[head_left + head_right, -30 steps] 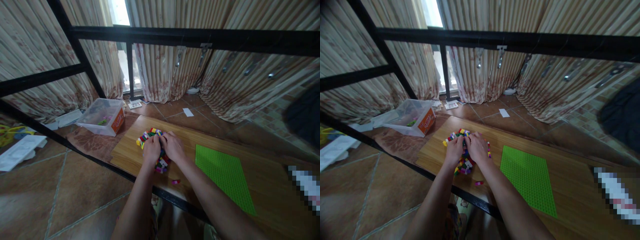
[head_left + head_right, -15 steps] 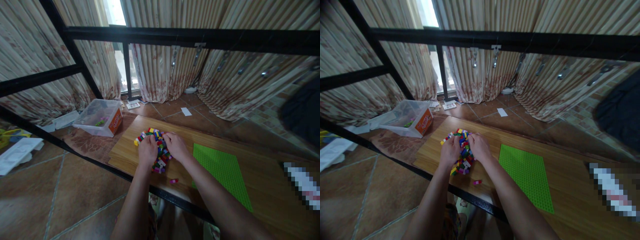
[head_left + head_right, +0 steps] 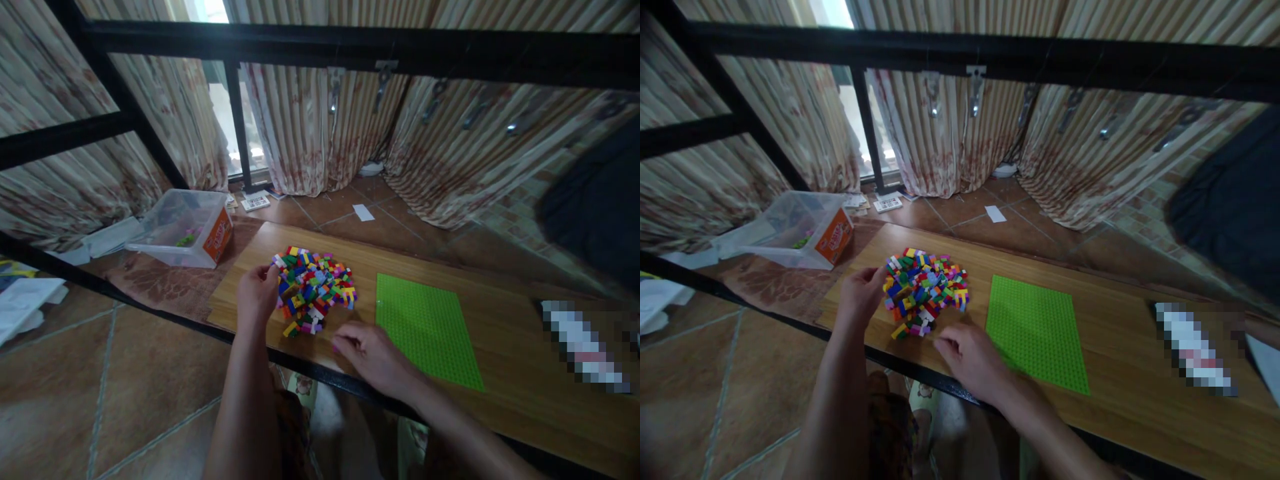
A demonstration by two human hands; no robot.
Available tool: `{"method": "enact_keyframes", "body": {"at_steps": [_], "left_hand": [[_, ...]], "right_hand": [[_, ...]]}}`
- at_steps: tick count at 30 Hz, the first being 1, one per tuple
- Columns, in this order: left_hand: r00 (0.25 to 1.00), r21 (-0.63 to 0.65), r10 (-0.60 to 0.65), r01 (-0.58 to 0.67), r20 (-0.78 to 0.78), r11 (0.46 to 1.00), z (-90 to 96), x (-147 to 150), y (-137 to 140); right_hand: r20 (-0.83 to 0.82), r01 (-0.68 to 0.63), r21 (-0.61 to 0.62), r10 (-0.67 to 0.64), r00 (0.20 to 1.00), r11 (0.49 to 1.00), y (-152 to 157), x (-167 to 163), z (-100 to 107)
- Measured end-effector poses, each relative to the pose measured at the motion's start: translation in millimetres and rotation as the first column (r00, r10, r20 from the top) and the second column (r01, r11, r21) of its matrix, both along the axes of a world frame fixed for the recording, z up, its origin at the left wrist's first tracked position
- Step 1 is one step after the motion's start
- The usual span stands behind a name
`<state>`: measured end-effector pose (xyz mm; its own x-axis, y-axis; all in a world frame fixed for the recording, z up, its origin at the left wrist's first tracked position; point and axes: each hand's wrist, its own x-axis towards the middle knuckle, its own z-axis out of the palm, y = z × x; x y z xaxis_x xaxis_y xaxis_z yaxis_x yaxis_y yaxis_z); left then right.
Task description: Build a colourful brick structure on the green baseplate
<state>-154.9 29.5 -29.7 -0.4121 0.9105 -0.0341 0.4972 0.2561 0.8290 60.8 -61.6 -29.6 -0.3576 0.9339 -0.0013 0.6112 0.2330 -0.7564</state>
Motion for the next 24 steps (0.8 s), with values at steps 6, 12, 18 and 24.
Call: {"method": "enact_keyframes", "body": {"at_steps": [6, 12, 18, 24], "left_hand": [[0.980, -0.162, -0.169, 0.185, 0.109, 0.969, 3.5, -22.0, -28.8], [0.796, -0.260, -0.450, 0.573, 0.405, 0.777, 5.0, -27.8, -77.6], [0.735, -0.184, -0.565, 0.656, 0.376, 0.732, -9.8, -8.8, -84.9], [0.827, -0.105, -0.495, 0.535, 0.266, 0.838, -26.9, -11.0, -71.9]], "right_hand": [[0.060, -0.056, 0.043, 0.053, 0.997, 0.998, -0.7, -15.1, -9.8], [-0.031, 0.024, 0.076, -0.022, 0.999, 0.997, 9.7, -16.3, -16.7], [-0.079, -0.043, 0.040, 0.046, 0.996, 0.998, 1.9, -28.6, -26.2], [-0.117, -0.002, 0.110, 0.015, 0.993, 0.994, 15.6, -25.4, -30.2]]}}
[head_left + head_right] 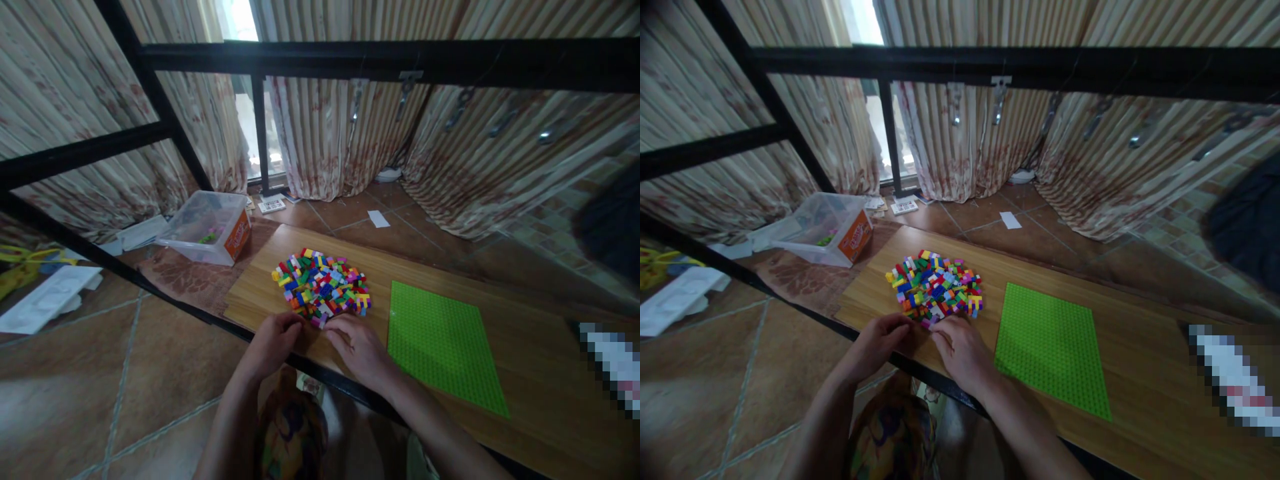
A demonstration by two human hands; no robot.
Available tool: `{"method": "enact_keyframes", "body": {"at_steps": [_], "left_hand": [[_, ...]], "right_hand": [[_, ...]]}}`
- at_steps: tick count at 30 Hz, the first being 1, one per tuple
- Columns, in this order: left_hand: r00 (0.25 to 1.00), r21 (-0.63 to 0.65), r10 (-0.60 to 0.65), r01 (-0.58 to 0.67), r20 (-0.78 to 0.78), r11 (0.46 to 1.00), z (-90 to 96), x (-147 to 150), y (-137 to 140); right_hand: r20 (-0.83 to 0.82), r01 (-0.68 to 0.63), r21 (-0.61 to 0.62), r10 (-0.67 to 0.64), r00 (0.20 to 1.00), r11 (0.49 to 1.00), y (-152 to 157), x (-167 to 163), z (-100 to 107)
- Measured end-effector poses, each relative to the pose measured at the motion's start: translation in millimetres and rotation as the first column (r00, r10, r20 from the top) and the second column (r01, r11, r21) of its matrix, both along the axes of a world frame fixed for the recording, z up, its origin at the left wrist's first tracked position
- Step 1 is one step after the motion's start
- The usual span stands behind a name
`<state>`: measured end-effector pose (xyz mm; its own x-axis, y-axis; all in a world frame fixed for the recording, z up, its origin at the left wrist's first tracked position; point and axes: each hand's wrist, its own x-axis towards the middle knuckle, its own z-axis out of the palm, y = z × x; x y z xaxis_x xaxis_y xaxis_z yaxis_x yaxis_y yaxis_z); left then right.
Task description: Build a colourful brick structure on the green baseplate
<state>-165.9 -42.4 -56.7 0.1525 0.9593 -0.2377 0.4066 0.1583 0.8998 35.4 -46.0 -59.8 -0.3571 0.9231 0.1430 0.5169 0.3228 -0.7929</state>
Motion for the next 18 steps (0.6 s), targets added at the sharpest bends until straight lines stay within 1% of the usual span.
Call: {"method": "enact_keyframes", "body": {"at_steps": [2, 4, 6, 7, 9, 11, 13, 15, 18], "left_hand": [[0.999, 0.005, 0.023, -0.023, -0.026, 1.000, -3.3, -3.7, -0.4], [0.996, 0.020, 0.059, -0.058, -0.066, 0.998, -2.5, -8.0, -0.1], [0.983, 0.067, 0.132, -0.125, -0.125, 0.990, 1.9, -12.8, 4.1], [0.968, 0.102, 0.192, -0.177, -0.164, 0.979, 4.6, -15.2, 8.2], [0.907, 0.177, 0.328, -0.289, -0.264, 0.941, 9.1, -19.4, 19.7], [0.827, 0.237, 0.417, -0.349, -0.377, 0.907, 10.5, -22.3, 33.2], [0.777, 0.275, 0.419, -0.323, -0.470, 0.906, 8.8, -23.6, 45.3], [0.750, 0.312, 0.395, -0.261, -0.530, 0.914, 5.6, -23.6, 53.6], [0.708, 0.373, 0.370, -0.161, -0.601, 0.914, 2.1, -22.1, 58.9]], "right_hand": [[0.003, 0.002, -0.002, -0.002, 1.000, 1.000, -0.2, 2.3, 0.9], [0.006, 0.010, -0.009, -0.010, 1.000, 1.000, -3.1, 3.1, 2.6], [0.001, 0.015, -0.024, -0.015, 1.000, 1.000, -6.8, 2.8, 4.8], [-0.001, 0.016, -0.031, -0.016, 1.000, 0.999, -8.6, 2.5, 6.0], [-0.007, 0.021, -0.043, -0.021, 1.000, 0.999, -11.6, 2.2, 8.3], [-0.017, 0.022, -0.055, -0.023, 1.000, 0.998, -13.8, 2.9, 10.7], [-0.028, 0.023, -0.071, -0.025, 0.999, 0.997, -15.8, 5.0, 12.8], [-0.031, 0.027, -0.089, -0.029, 0.999, 0.996, -18.0, 8.3, 14.2], [-0.024, 0.036, -0.106, -0.039, 0.999, 0.994, -21.4, 14.2, 13.8]]}}
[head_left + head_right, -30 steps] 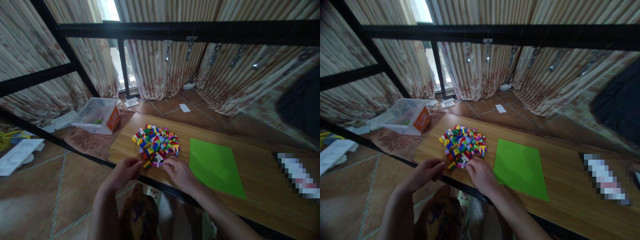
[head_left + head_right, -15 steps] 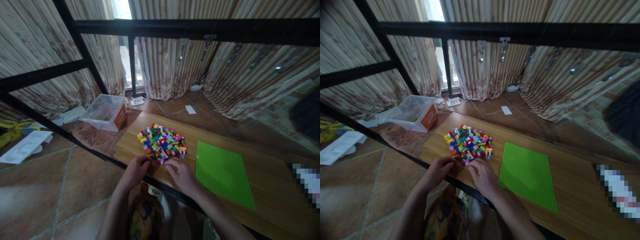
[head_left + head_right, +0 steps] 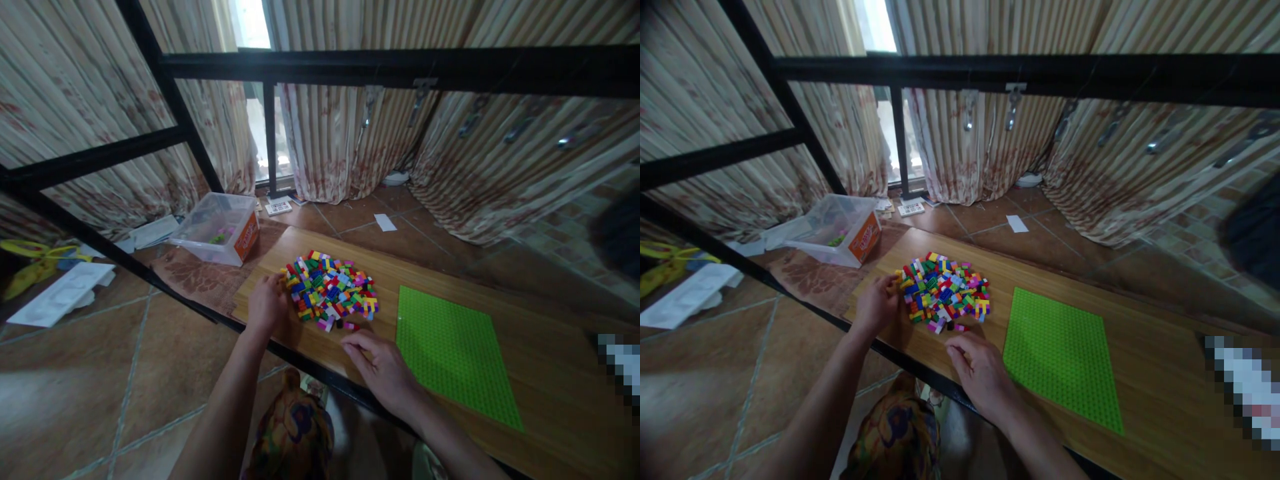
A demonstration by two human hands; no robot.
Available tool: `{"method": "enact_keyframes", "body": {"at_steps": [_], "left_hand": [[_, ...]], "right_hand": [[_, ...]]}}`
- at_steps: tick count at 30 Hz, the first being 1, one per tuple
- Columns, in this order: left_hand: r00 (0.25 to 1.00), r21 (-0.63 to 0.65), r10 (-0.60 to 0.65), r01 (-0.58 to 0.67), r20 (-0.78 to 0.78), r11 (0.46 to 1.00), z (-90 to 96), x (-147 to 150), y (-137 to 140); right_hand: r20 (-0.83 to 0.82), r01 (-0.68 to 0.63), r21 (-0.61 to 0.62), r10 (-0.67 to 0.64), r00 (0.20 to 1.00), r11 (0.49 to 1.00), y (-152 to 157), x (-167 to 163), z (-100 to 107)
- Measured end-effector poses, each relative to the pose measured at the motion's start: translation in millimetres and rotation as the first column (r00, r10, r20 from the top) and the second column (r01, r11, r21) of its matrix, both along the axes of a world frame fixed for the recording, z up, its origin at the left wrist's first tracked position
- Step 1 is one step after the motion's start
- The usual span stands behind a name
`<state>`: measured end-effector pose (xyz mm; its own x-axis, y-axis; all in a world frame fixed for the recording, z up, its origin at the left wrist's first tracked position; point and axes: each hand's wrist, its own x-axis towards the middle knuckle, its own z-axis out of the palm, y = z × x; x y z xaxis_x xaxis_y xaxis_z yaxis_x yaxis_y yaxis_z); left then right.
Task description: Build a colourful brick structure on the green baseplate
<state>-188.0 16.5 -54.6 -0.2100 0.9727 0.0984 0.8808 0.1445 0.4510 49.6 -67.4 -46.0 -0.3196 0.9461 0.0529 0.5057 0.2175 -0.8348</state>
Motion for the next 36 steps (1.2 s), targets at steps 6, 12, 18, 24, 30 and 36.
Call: {"method": "enact_keyframes", "body": {"at_steps": [6, 12, 18, 24, 30, 36], "left_hand": [[0.990, -0.015, -0.092, 0.091, -0.106, 0.996, 1.7, 6.3, 6.4], [0.999, 0.042, -0.047, 0.046, 0.024, 0.998, -3.8, 0.1, 13.6], [0.872, 0.102, 0.003, -0.061, 0.490, 0.993, 2.7, 8.4, -19.3], [0.680, 0.237, -0.126, -0.072, 0.722, 0.969, 25.1, 72.6, -74.8], [0.554, 0.235, -0.176, -0.037, 0.814, 0.971, 37.5, 90.1, -87.8], [0.271, 0.073, -0.109, 0.140, 0.956, 0.987, 47.0, 79.1, -82.5]], "right_hand": [[-0.010, 0.005, 0.000, -0.005, 1.000, 1.000, -3.3, 8.0, -5.0], [-0.022, 0.023, -0.014, -0.024, 0.999, 1.000, -4.0, 13.7, -6.4], [-0.144, 0.104, -0.025, -0.106, 0.984, 0.994, -1.2, 4.9, 0.6], [-0.449, 0.232, -0.094, -0.249, 0.858, 0.968, 12.1, -34.3, 15.6], [-0.525, 0.281, -0.131, -0.307, 0.794, 0.951, 11.9, -37.9, 23.8], [-0.420, 0.142, -0.100, -0.171, 0.891, 0.985, 7.4, -20.0, 28.2]]}}
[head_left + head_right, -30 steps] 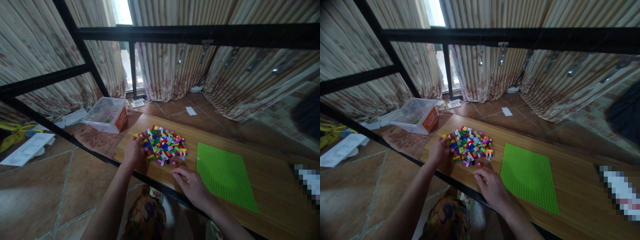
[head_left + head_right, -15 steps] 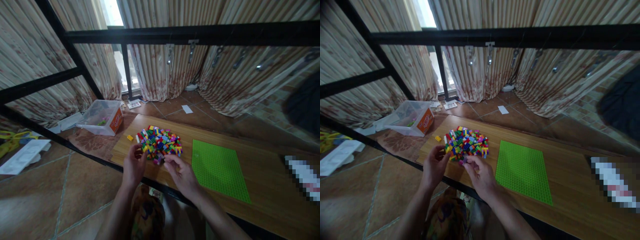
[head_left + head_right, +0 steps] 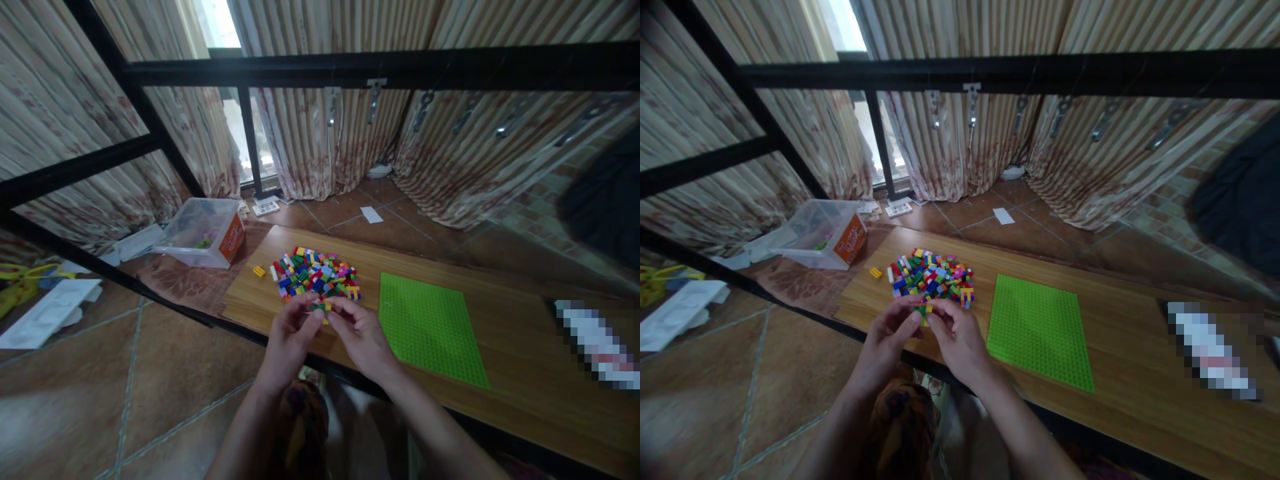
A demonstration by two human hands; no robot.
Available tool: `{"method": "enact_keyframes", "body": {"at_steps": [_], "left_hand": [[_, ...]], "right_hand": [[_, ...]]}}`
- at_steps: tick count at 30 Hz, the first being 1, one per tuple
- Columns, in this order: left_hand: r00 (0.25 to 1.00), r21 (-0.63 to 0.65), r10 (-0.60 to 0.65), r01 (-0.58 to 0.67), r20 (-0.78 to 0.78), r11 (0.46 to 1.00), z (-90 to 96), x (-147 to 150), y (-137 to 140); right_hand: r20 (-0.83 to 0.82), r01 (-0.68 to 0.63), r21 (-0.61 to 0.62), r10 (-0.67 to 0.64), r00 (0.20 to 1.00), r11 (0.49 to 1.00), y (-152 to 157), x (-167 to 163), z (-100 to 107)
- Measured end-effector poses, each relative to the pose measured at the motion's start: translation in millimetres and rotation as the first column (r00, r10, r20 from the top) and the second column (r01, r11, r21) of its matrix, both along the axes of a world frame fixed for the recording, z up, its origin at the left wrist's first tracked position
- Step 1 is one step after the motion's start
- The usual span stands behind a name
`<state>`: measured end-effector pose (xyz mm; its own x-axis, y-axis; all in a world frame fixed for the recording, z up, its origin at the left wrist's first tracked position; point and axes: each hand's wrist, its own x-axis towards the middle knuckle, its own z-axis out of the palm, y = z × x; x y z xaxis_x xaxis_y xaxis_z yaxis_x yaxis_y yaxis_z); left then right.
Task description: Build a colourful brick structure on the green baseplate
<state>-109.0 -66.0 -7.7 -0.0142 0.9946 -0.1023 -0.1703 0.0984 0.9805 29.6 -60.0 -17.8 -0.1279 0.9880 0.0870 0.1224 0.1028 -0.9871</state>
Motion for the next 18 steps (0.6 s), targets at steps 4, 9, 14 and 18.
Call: {"method": "enact_keyframes", "body": {"at_steps": [4, 9, 14, 18], "left_hand": [[1.000, -0.007, -0.026, 0.026, -0.004, 1.000, -2.7, 3.9, 1.8], [0.993, -0.081, 0.030, -0.021, 0.111, 0.996, -10.1, 6.4, 0.7], [0.977, -0.168, 0.074, -0.040, 0.201, 0.985, -11.1, 8.5, 3.8], [0.946, -0.248, 0.136, -0.062, 0.295, 0.967, -15.6, 0.3, 15.5]], "right_hand": [[0.092, -0.011, 0.019, 0.009, 0.996, 1.000, -2.7, 2.1, 0.6], [-0.039, -0.032, -0.083, 0.029, 0.999, 0.996, -4.4, 1.4, -3.9], [-0.284, -0.033, -0.216, -0.030, 0.958, 0.976, -1.3, -5.8, -6.3], [-0.409, 0.021, -0.311, -0.153, 0.900, 0.950, 2.4, -9.3, -7.2]]}}
